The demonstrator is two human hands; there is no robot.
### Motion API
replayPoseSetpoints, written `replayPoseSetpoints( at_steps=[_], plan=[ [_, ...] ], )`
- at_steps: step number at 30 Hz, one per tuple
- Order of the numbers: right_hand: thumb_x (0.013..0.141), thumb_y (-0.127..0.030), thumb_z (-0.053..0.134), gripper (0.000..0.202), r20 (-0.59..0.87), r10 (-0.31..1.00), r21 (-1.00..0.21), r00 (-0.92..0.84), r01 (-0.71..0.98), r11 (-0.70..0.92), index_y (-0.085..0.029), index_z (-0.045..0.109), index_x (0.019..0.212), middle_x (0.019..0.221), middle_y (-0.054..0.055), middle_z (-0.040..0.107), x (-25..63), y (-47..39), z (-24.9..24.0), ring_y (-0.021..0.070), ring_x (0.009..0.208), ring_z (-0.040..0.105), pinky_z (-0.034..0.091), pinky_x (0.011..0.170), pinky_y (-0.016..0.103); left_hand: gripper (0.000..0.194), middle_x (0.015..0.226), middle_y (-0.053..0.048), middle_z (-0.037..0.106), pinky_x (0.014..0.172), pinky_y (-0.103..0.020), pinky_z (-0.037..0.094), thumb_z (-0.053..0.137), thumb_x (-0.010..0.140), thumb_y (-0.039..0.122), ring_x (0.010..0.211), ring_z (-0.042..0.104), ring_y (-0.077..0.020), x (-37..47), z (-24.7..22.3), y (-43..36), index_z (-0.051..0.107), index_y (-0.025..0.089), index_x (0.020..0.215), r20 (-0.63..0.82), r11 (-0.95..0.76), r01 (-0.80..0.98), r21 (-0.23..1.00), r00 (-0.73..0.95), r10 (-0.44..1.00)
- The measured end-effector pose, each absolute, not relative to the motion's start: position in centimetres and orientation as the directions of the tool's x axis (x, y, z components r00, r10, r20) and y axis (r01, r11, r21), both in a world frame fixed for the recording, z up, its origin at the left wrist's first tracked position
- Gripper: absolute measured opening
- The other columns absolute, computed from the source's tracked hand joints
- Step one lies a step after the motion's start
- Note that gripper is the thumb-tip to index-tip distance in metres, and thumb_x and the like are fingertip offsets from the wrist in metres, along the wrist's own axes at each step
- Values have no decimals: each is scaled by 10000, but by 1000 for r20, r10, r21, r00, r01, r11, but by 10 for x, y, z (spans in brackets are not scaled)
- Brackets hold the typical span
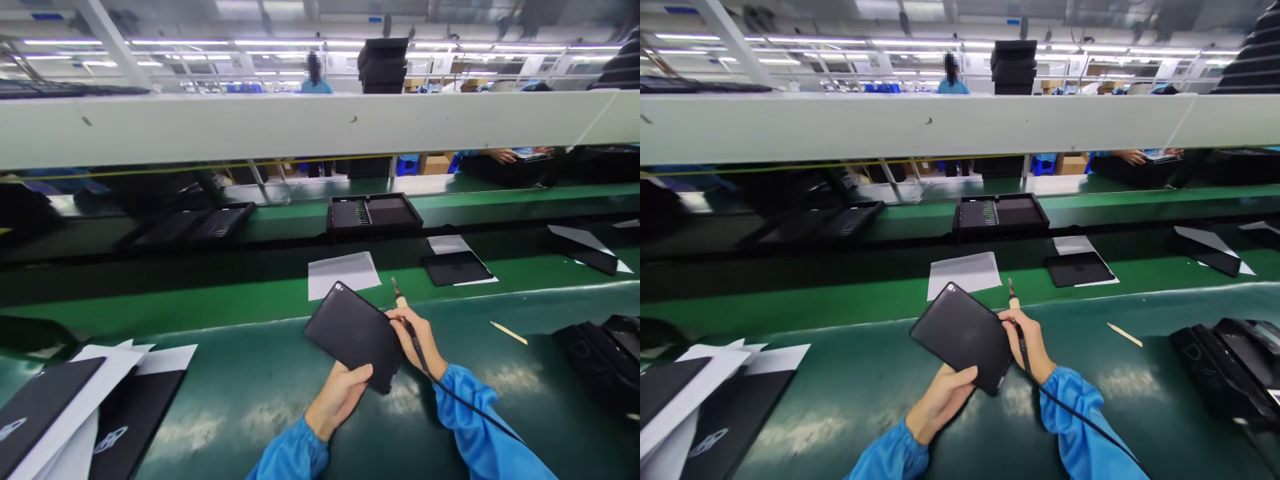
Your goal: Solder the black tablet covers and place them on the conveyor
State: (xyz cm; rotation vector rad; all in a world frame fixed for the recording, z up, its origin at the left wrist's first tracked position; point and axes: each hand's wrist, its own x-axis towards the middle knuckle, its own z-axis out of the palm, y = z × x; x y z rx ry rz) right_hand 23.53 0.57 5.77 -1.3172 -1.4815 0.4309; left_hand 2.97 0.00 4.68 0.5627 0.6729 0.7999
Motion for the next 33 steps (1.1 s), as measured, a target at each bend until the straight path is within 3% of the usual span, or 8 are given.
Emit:
replayPoseSetpoints(
  at_steps=[5, 9, 15, 20, 23, 25, 30, 33],
  plan=[
    [970, -287, 492, 225, 439, 894, -750, 93, 585, 308, -205, 681, 881, 930, 46, 726, 275, -2, 76, 210, 886, 695, 549, 838, 308, 631, 1213, -107, 713, 990, -480, 519, 801, 717, 323, 1124, 667, -300, -2, 61, 12, 589, 241, 1305, -291, 545, -452, 707, 516, 806],
    [995, -252, 443, 261, 443, 897, -645, -2, 694, 320, -222, 690, 918, 925, 36, 716, 282, -10, 73, 203, 885, 676, 532, 864, 330, 501, 1083, -108, 749, 915, -402, 556, 790, 747, 345, 1055, 698, -269, 3, 57, 11, 613, 194, 1190, -334, 527, -355, 772, 478, 812],
    [1004, -204, 474, 274, 567, 822, -474, -53, 795, 378, -223, 671, 1194, 1095, 78, 713, 275, -13, 61, 229, 952, 660, 524, 878, 395, 611, 977, -76, 764, 802, -349, 574, 799, 733, 341, 900, 729, -242, 15, 49, 1, 489, 203, 1241, -341, 486, -365, 794, 395, 853],
    [993, -189, 541, 382, 693, 721, -452, -22, 766, 457, -238, 579, 1370, 842, 20, 717, 274, -25, 80, 165, 695, 658, 533, 725, 318, 570, 955, -71, 758, 784, -326, 565, 794, 737, 366, 839, 728, -217, 15, 54, -2, 481, 192, 1180, -322, 460, -377, 804, 374, 870],
    [1000, -335, 559, 342, 708, 707, -524, 10, 678, 515, -223, 636, 1314, 784, 28, 695, 263, -37, 90, 176, 654, 657, 536, 664, 320, 509, 921, -64, 755, 750, -300, 557, 768, 763, 396, 813, 723, -203, 17, 54, -4, 494, 185, 1136, -309, 437, -382, 814, 353, 883],
    [1009, -383, 531, 334, 634, 763, -676, 127, 570, 467, -210, 672, 1258, 847, 57, 710, 250, -43, 90, 191, 689, 671, 548, 660, 332, 478, 893, -56, 753, 724, -282, 548, 756, 775, 391, 782, 718, -189, 18, 51, -5, 493, 184, 1118, -302, 424, -387, 819, 338, 891],
    [1003, -272, 543, 220, 344, 891, -939, 296, 114, 325, -217, 677, 1169, 872, 64, 725, 219, -51, 68, 182, 680, 683, 545, 574, 293, 462, 835, -33, 744, 636, -255, 525, 750, 776, 350, 675, 696, -165, 18, 49, -6, 460, 195, 1101, -293, 410, -400, 819, 323, 900],
    [983, -225, 577, 168, 300, 914, -954, 274, 78, 290, -212, 701, 1096, 791, 39, 716, 214, -53, 59, 156, 617, 665, 526, 546, 263, 443, 791, -16, 735, 621, -247, 520, 751, 766, 339, 635, 682, -152, 17, 52, -5, 449, 200, 1060, -304, 415, -404, 815, 313, 900]
  ],
)
